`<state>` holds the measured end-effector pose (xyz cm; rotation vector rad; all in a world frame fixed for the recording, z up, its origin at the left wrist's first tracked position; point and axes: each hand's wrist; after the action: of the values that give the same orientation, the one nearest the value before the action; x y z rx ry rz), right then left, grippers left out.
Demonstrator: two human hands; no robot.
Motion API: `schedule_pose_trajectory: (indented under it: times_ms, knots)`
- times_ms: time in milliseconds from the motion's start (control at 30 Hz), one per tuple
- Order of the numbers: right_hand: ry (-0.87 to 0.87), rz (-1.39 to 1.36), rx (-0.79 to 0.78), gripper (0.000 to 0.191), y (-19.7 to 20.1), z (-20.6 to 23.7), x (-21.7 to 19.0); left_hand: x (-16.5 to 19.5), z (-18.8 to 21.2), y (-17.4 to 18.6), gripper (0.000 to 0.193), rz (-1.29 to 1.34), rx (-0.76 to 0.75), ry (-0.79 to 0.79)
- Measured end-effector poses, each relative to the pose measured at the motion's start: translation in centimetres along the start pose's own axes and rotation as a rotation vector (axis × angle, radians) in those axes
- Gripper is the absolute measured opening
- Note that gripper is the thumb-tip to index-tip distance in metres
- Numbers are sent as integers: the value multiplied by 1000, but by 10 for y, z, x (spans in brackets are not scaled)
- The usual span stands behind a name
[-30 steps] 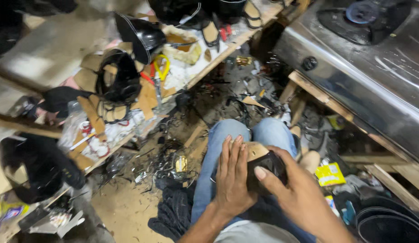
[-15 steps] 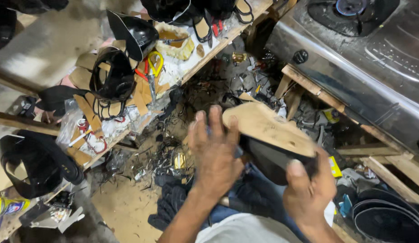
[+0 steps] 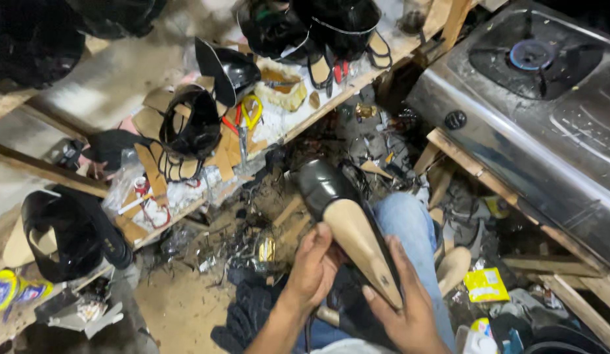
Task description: The person uses a hammer and a curved metal tool to tap and pry the sole of a black high-heeled shoe, then uses a brush to clean the sole. The person places the shoe on a shelf and picks up a wooden shoe last.
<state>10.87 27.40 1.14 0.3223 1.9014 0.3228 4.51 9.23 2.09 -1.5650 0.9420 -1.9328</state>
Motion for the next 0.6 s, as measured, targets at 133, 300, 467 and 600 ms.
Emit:
schedule_pose_trajectory:
  times_ms: [133,300,467,600]
  knots:
    - [-5,-38,-27,83,-5,-4,3,-9,-5,12,51,-202,-17,-25]
    - [75,67,46,73,-3,-4,10,-14,-19,7,54,-182,70,14]
    - [-621,-467,370,53,7,-14,37,-12,-29,-6,62,-591,-83,67]
    - [-311,199,415,45,72,-56,68,-2,-34,3,68,-654,-42,118]
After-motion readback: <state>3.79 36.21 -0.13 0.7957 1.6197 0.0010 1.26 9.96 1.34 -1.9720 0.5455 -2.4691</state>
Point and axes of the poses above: each hand's wrist, its own z-axis away from the middle knuckle, its own y-axis out of the back of the hand, x = y × z
